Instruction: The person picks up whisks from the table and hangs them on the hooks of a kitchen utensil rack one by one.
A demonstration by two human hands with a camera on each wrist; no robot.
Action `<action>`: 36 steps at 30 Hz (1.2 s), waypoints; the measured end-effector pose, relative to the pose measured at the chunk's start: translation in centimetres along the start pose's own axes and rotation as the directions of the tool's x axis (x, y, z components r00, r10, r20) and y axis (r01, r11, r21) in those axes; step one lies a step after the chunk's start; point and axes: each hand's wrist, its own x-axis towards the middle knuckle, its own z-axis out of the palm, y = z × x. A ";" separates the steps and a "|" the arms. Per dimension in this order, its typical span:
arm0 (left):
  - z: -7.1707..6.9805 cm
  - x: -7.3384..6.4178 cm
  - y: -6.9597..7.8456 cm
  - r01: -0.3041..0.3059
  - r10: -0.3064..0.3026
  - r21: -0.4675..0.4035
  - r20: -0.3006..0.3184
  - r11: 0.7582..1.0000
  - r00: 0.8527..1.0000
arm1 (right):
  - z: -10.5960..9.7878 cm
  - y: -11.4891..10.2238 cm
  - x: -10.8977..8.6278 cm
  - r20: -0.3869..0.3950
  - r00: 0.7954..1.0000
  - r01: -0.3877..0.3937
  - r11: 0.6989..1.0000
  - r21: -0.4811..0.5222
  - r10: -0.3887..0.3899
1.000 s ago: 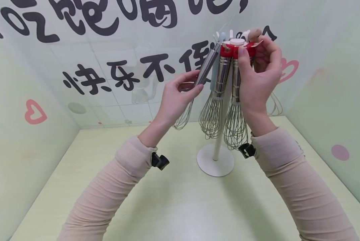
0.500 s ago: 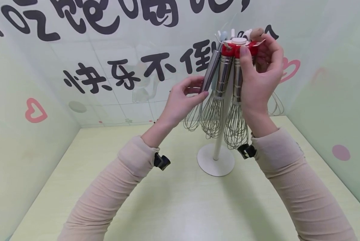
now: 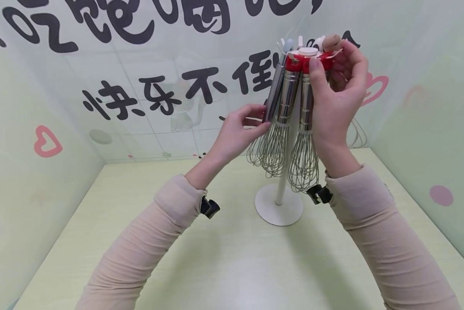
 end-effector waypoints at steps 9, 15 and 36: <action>-0.6 -0.7 -0.4 -0.002 0.004 0.087 -0.025 0.996 1.000 | -0.8 0.0 0.3 0.000 0.999 0.036 0.996 -0.078 -0.036; -2.1 -2.6 -0.2 -0.021 0.031 0.143 -0.066 0.989 0.997 | -1.8 -1.0 0.7 0.015 0.996 0.084 0.986 -0.146 -0.083; -7.1 -10.9 -4.9 0.109 -0.008 0.369 -0.265 0.923 0.964 | -10.0 -1.4 1.5 0.142 0.989 0.139 0.590 -0.796 -0.041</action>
